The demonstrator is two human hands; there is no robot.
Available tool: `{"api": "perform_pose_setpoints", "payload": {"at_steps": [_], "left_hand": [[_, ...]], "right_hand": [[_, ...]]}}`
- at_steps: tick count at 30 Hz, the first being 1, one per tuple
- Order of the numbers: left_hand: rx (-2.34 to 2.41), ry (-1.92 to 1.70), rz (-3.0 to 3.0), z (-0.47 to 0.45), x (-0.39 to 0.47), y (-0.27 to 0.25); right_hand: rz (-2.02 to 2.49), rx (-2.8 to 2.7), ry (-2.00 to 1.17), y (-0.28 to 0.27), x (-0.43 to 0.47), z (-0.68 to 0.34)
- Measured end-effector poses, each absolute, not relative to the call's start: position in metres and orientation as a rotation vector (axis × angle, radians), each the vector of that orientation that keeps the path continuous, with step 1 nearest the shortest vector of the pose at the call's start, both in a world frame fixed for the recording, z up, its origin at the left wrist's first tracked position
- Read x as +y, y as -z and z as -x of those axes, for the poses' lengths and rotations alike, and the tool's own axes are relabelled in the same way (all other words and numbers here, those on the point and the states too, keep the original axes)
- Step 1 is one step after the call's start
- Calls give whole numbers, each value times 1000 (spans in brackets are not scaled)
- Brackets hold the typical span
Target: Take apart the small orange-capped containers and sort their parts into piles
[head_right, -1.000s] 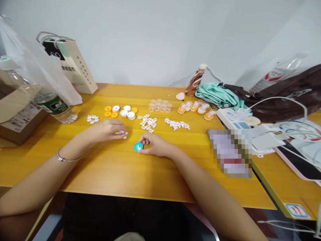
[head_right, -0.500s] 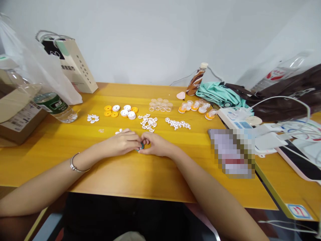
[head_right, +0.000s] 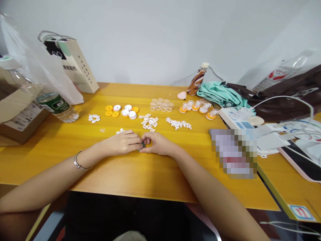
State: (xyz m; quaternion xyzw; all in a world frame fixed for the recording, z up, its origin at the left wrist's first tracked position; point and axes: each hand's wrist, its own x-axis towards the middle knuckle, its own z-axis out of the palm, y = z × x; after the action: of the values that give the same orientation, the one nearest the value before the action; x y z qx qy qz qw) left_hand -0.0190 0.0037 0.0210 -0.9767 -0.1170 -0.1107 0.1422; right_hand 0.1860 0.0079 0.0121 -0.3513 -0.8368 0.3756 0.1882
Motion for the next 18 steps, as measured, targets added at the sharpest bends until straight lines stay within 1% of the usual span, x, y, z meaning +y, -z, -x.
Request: {"api": "perform_pose_setpoints", "payload": {"at_steps": [9,18], "left_hand": [[-238,408,2824,19,3,-27],[-405,477,2893,11,5,-18]], "right_hand": [[976,-2363,-1026,-11,8,-186],[963,-2362,-1017,-12,7,-186]]}}
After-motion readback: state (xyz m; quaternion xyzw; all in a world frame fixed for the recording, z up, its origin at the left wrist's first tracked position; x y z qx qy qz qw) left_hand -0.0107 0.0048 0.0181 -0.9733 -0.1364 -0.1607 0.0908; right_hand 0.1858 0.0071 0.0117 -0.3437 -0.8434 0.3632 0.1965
